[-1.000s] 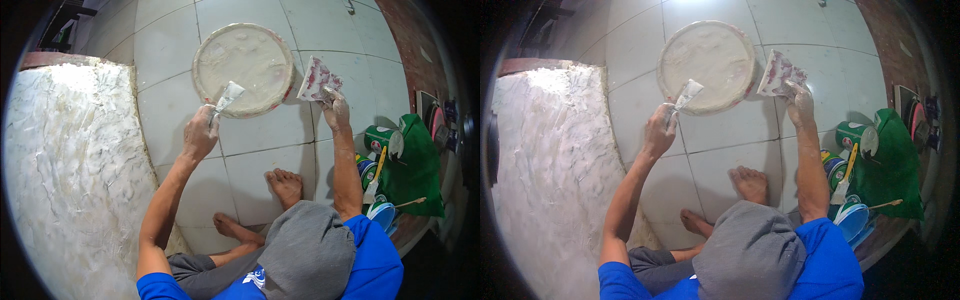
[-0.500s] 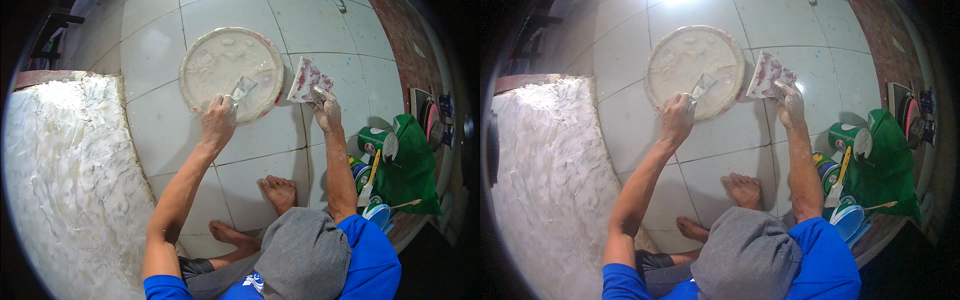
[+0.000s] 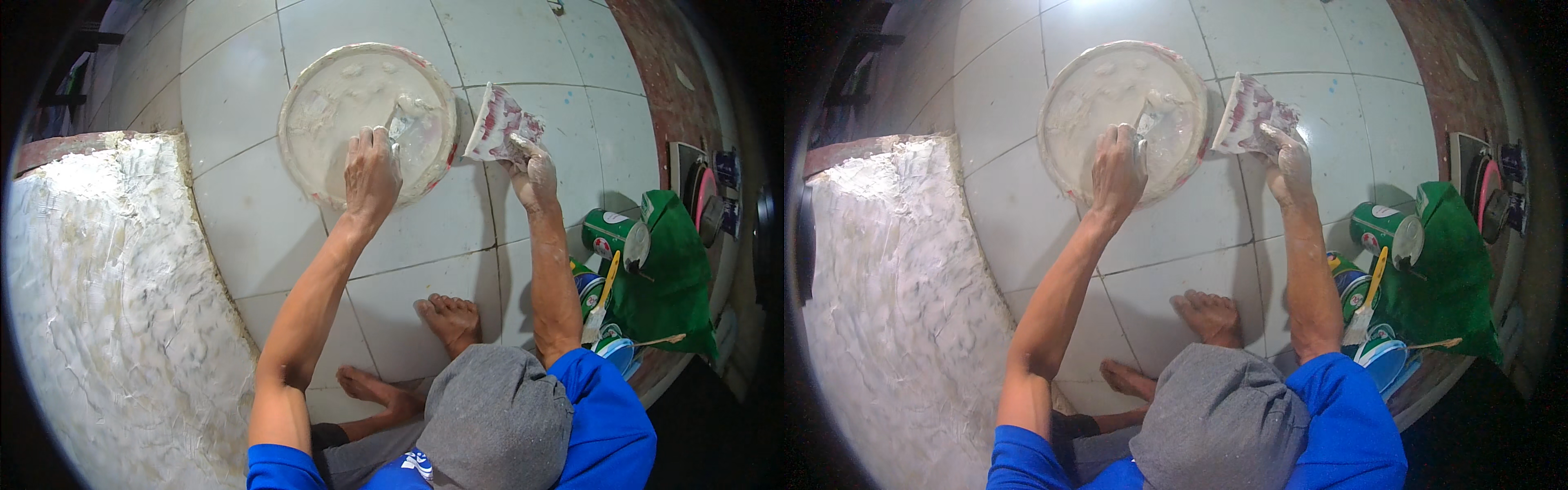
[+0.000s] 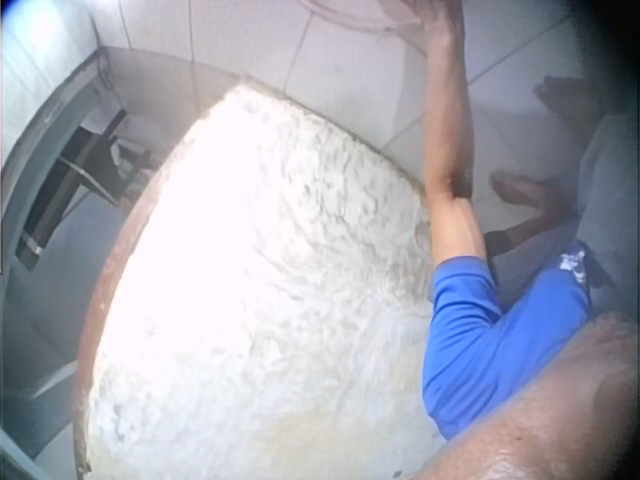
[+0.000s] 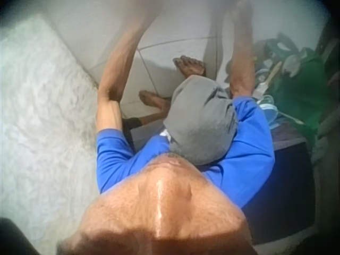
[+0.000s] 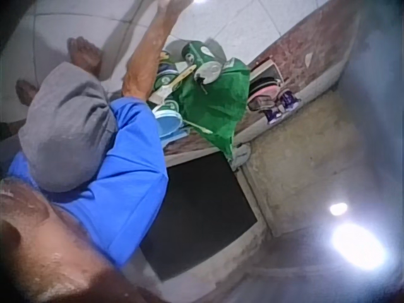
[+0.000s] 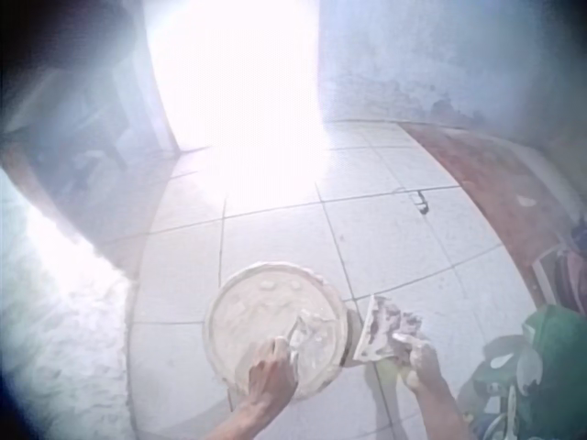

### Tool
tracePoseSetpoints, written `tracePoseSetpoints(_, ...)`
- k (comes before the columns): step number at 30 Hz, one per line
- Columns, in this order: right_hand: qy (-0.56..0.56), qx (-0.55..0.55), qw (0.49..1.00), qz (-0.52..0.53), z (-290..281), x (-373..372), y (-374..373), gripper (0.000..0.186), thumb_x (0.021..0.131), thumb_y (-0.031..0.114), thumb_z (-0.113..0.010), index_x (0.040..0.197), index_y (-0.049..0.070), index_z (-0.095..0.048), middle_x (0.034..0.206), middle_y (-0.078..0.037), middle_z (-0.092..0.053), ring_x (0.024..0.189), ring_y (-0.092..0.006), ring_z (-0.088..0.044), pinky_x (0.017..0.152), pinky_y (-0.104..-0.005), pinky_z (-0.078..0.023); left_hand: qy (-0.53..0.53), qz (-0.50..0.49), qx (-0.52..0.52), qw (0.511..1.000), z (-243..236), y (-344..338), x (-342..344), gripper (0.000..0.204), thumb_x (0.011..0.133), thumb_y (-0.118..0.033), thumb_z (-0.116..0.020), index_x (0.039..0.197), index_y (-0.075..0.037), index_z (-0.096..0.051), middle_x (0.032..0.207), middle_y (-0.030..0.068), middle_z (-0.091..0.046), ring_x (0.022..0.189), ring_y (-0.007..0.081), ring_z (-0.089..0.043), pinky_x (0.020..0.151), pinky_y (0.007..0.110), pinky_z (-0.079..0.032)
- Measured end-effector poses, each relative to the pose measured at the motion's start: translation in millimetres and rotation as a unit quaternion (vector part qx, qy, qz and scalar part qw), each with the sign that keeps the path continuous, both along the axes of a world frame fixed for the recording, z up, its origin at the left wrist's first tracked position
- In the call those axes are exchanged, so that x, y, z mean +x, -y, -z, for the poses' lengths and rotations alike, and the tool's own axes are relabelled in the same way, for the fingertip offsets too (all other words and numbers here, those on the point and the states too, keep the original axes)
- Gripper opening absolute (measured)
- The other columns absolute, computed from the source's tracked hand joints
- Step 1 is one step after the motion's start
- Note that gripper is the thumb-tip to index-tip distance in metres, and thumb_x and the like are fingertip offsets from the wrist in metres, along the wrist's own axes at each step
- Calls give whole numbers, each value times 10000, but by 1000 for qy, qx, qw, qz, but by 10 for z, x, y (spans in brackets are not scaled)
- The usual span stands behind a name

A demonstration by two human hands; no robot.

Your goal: The person scoops white plaster from a round tray on the floor using a small trowel and applies it to a vertical wall with a larger trowel. They repeatedly smooth the surface in broad strokes, occasionally scraping excess material back into the tray.

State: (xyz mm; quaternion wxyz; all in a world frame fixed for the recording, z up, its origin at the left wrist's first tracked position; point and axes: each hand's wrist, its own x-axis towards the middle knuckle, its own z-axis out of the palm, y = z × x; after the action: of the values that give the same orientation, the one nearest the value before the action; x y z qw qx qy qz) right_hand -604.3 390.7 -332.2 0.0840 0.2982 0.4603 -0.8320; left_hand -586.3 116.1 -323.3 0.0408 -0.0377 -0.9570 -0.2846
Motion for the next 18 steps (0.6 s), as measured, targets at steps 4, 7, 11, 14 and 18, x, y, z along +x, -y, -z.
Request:
tracePoseSetpoints(4, -11, 8, 1000, -5, 213, -218, 16, 264, 937, 79, -599, 1191, 17, -637, 1122, -96, -698, 1033, -237, -677, 951, -401, -530, -11, 6, -25, 1000, 24, 28, -133, 143, 901, -68, -622, 999, 31, -588, 972, 181, -586, 940, 377, -572, 821, 484, -477)
tracePoseSetpoints(7, -225, 487, 820, -199, 334, -453, 206, 239, 903, -1, -650, 1135, -55, -679, 1172, -157, -691, 1069, -252, -677, 931, -383, -543, -20, 10, -48, 999, 34, 185, -194, 156, 897, -77, -634, 1014, 21, -600, 986, 175, -593, 940, 372, -573, 834, 480, -472)
tracePoseSetpoints(11, -209, 162, 962, -71, 902, -1008, 51, 243, 943, 59, -576, 1155, -48, -630, 1187, -161, -661, 1115, -275, -629, 1047, -416, -464, -22, 61, -52, 997, 18, 110, -319, 175, 893, -89, -648, 1039, 2, -613, 1009, 167, -602, 961, 366, -574, 849, 470, -471)
tracePoseSetpoints(14, -138, -34, 990, -19, 662, -1145, 369, 230, 949, 51, -530, 1140, -42, -618, 1166, -157, -651, 1120, -308, -611, 1075, -464, -446, -18, 75, -59, 995, 7, 220, -325, 187, 895, -96, -650, 1054, -5, -614, 1023, 156, -606, 987, 357, -573, 854, 462, -474)
tracePoseSetpoints(18, -66, -137, 988, 15, 382, -1209, 501, 231, 932, 21, -521, 1129, -45, -621, 1191, -180, -631, 1145, -323, -597, 1077, -507, -463, -27, 90, -66, 993, 25, 237, -436, 203, 894, -107, -654, 1071, -14, -618, 1038, 143, -610, 1002, 348, -571, 867, 461, -466)
